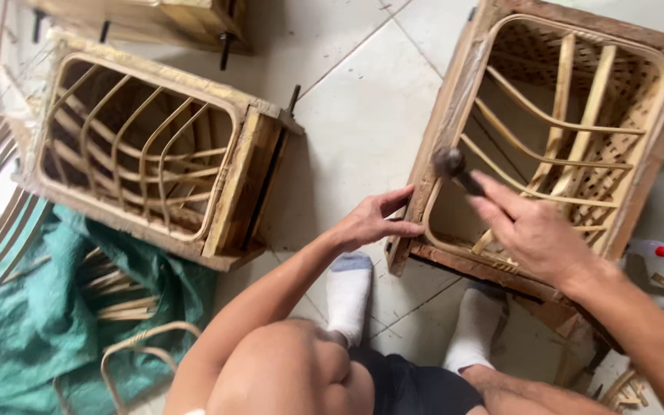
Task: The person assembles a rectangular woven basket using a wooden mold. They use a hammer to tap the frame, pliers to adjust the woven strips, and a glue bottle to apply adhesive along the edges. The basket is flipped to work on different sides.
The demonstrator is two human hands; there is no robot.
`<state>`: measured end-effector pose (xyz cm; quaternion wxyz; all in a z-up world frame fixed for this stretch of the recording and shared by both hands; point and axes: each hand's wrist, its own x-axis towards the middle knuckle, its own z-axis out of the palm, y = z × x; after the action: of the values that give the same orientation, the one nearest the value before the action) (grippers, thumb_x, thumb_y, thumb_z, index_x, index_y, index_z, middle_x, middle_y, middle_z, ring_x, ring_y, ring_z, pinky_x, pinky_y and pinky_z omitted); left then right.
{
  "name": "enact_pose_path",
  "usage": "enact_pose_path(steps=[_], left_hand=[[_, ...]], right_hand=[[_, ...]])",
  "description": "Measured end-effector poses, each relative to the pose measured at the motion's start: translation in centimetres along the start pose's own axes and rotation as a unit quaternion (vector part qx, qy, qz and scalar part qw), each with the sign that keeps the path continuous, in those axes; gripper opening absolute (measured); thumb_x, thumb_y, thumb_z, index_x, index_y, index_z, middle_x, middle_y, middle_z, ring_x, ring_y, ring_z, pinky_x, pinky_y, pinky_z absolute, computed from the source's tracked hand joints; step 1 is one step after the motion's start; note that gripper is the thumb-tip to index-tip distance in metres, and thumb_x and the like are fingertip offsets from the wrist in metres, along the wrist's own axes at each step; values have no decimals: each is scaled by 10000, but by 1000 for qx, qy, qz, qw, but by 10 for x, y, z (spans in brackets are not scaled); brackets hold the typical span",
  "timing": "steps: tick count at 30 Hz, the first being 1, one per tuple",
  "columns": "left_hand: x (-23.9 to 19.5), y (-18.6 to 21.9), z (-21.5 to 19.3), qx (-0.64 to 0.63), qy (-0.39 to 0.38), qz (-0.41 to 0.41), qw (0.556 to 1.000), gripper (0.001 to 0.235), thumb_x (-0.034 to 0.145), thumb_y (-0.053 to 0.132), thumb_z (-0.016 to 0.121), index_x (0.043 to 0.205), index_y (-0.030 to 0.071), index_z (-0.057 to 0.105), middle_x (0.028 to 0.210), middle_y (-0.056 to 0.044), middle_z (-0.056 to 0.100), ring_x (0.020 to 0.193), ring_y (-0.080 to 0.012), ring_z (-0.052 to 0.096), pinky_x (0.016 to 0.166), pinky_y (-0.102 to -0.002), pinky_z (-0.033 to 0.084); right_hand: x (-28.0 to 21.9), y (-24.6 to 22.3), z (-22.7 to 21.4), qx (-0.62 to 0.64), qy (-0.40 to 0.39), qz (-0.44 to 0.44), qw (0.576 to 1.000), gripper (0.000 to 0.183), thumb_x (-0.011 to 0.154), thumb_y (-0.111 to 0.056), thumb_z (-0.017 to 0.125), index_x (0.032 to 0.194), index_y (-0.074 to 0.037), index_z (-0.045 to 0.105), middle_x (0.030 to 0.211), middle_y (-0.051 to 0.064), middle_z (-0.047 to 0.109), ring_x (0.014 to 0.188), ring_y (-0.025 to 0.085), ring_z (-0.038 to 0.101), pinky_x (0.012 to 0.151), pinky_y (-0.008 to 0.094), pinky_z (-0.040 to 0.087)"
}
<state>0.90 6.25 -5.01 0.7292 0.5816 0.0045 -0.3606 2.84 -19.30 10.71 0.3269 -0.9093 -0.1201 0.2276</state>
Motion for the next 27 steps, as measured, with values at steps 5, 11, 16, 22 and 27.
enact_pose_path(steps=[5,11,16,22,27], left_hand=[[-10,-13,1,-7,13,-11,1000,946,754,242,901,1532,-32,437,1571,-170,495,1477,-246,440,1200,-377,391],[-11,1,-4,50,-7,-13,999,947,751,301,881,1520,-49,455,1529,-190,543,1444,-252,487,1187,-380,421],[-9,5,-3,76,4,-39,996,974,747,295,894,1523,-42,412,1551,-187,470,1463,-256,433,1197,-383,386],[-10,15,-7,94,13,-84,992,954,743,318,862,1540,10,435,1529,-179,531,1424,-272,494,1158,-392,407],[-5,-15,-19,-47,26,-99,994,782,952,522,599,1514,-10,490,1437,-152,625,1334,-233,581,1114,-400,447]], right_hand=[[-15,1,10,-3,24,-56,998,519,983,-252,526,1473,-83,506,579,45,604,363,131,536,326,334,430],[-22,3,32,-76,-65,-152,983,545,1019,-291,471,1527,-95,489,516,12,519,312,95,467,324,253,418],[8,-4,-6,23,-47,105,993,540,1082,-381,395,1585,-188,417,484,89,464,335,161,434,317,318,359],[86,2,-52,58,59,66,994,386,1066,-310,435,1286,-62,633,576,-15,558,436,94,531,430,284,470],[47,6,-21,87,-29,111,990,423,1062,-312,426,1392,-74,541,505,24,434,358,148,416,340,316,393]])
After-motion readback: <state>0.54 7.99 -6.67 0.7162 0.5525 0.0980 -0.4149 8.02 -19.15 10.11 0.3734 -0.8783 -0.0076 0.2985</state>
